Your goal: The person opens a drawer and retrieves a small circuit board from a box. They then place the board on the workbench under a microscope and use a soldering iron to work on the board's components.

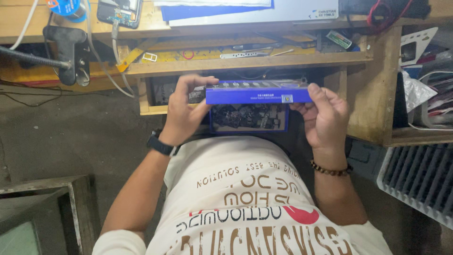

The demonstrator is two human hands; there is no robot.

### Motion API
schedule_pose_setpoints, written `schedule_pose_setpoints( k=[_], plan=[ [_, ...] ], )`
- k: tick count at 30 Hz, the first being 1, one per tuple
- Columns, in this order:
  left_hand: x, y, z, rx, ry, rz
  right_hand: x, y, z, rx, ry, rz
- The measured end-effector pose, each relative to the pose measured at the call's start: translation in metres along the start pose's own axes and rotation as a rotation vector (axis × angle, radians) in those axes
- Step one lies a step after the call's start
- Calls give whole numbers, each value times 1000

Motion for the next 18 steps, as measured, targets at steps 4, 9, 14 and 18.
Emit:
schedule_pose_setpoints(
  k=[4, 9, 14, 18],
  plan=[
    [-11, 16, 26, -19, -4, 21, 5, 4, 15, -17, 72, 57],
    [-20, 27, 41, -62, -45, 1, -2, -4, 11, -56, 164, -123],
    [-22, 29, 45, -65, -58, -91, -11, -33, -6, 66, 80, -717],
    [-23, 31, 43, -62, -69, -55, 15, -42, -12, -46, 162, -1076]
  ],
)
Point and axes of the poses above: each hand's wrist, its own z-axis towards the middle knuckle, its own x-axis out of the palm, y = z × x, the point moved 6 cm from there along z, towards the middle knuckle, and after that the axes turned 15 degrees about y, right-handed, at the moved point
